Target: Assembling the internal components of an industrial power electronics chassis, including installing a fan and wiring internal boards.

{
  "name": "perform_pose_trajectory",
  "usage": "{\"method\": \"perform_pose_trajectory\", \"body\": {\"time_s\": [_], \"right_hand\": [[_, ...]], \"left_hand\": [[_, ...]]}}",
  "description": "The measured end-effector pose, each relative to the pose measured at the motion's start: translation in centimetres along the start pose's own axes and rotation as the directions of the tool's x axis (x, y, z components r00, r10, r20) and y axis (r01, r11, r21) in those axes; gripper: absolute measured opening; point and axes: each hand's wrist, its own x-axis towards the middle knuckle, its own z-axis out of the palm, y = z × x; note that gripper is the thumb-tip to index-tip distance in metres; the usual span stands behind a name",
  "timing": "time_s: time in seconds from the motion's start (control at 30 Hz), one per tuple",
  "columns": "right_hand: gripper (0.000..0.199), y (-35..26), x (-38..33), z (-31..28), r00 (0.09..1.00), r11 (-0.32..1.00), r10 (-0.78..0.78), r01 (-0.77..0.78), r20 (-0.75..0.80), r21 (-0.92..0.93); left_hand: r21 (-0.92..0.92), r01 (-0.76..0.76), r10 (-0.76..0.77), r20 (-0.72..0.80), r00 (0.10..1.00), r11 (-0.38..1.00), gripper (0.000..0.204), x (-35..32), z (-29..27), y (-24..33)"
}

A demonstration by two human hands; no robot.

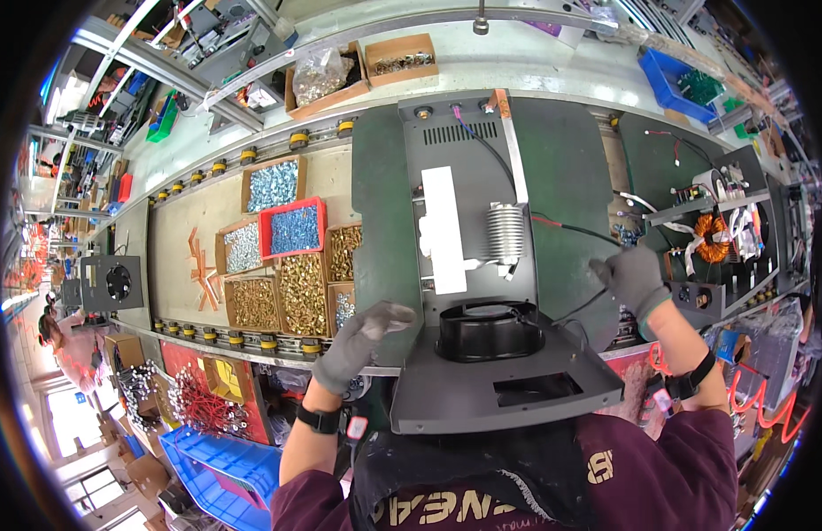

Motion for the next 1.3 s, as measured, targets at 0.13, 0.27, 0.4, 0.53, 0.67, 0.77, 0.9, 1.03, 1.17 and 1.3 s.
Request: {"method": "perform_pose_trajectory", "body": {"time_s": [0.13,0.27,0.4,0.53,0.67,0.77,0.9,1.03,1.17,1.3], "right_hand": [[0.04,-0.9,0.0,-2.7,0.951,0.996,-0.077,0.061,-0.299,-0.063],[0.041,-0.5,-0.2,-3.6,0.917,0.989,-0.135,0.099,-0.376,-0.113],[0.041,2.2,-1.1,-4.1,0.924,0.993,-0.01,-0.036,-0.383,-0.113],[0.031,4.1,-2.3,-2.6,0.936,0.999,0.009,-0.023,-0.352,-0.036],[0.044,3.7,-3.0,-0.3,0.969,0.984,-0.171,0.16,-0.176,-0.077],[0.043,6.3,-1.8,8.5,0.696,0.744,-0.665,0.645,-0.271,-0.171],[0.039,-4.3,2.6,13.0,0.486,0.489,-0.871,0.871,-0.066,-0.04],[0.035,-10.1,-0.3,14.8,0.416,0.449,-0.883,0.884,0.219,0.131],[0.032,-13.0,-4.5,12.8,0.405,0.55,-0.764,0.816,0.502,0.178],[0.022,-22.2,-10.2,9.9,0.293,0.355,-0.825,0.934,0.483,0.039]], "left_hand": [[0.013,-0.246,0.245,0.073,0.967,0.969,0.052,-1.8,2.9,9.7],[0.603,-0.37,0.28,0.242,0.929,0.706,0.046,-2.6,9.2,14.7],[0.641,-0.392,0.308,0.245,0.919,0.66,0.037,-6.0,10.7,12.1],[0.628,-0.387,0.405,0.124,0.906,0.675,0.044,-7.0,10.0,11.4],[0.77,-0.025,0.508,-0.396,0.765,0.638,0.067,-9.5,11.0,12.1],[0.679,0.091,0.487,-0.606,0.628,0.728,0.064,-13.3,12.7,9.0],[0.462,0.242,0.29,-0.806,0.515,0.854,0.047,-19.1,15.6,1.2],[0.146,0.409,0.025,-0.957,0.288,0.901,0.042,-28.3,20.1,-3.4],[-0.023,0.431,-0.052,-0.997,0.055,0.902,0.037,-35.1,22.8,-6.4],[-0.353,0.376,-0.25,-0.922,-0.295,0.857,0.035,-44.2,26.5,-10.6]]}}
